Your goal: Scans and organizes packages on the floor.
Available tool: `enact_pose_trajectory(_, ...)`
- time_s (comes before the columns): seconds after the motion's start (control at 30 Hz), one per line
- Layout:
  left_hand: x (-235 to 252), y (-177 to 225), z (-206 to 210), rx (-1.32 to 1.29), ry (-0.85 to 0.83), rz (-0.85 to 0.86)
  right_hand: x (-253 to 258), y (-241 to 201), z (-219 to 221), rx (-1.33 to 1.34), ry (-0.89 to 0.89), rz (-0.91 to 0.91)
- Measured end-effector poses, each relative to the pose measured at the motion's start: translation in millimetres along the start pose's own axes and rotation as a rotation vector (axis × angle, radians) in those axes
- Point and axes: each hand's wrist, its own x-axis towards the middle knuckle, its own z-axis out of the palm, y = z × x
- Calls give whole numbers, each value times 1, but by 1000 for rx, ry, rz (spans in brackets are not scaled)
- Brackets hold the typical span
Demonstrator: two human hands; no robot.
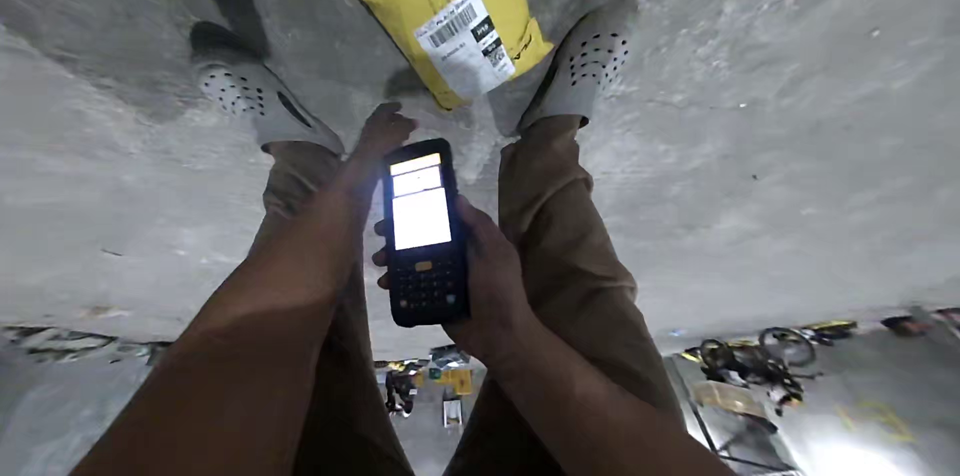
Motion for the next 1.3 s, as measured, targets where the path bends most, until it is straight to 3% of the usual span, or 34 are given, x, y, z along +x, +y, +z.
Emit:
enact_pose_trajectory(0.1,24,27,21,-13,-12,-9,12,-2,-12,108,-10,-86)
enact_pose_trajectory(0.2,39,40,23,76,26,129,17,-8,-10,144,13,-91)
enact_pose_trajectory(0.3,31,57,14,344,89,205,21,-15,-4,161,-23,-60)
enact_pose_trajectory(0.4,18,70,0,320,181,214,24,-23,6,169,-95,-44)
enact_pose_trajectory(0.5,-20,79,-45,234,293,204,23,-35,14,205,-207,-44)
enact_pose_trajectory(0.63,-50,57,-144,335,560,75,14,-70,20,207,-306,-68)
enact_pose_trajectory(0.7,-60,61,-165,425,709,42,8,-90,19,203,-345,-130)
enact_pose_trajectory(0.77,-69,91,-152,470,763,133,6,-108,16,210,-384,-194)
enact_pose_trajectory(0.83,-66,130,-114,441,696,309,6,-121,10,224,-409,-241)
enact_pose_trajectory(0.97,-12,219,-13,226,426,502,12,-139,-3,282,-461,-304)
enact_pose_trajectory(1.07,32,282,40,59,374,597,14,-144,-8,308,-445,-311)
enact_pose_trajectory(1.17,59,323,59,-48,440,726,13,-145,-11,321,-465,-293)
enact_pose_trajectory(1.3,28,353,48,-207,280,914,10,-148,-17,359,-673,-270)
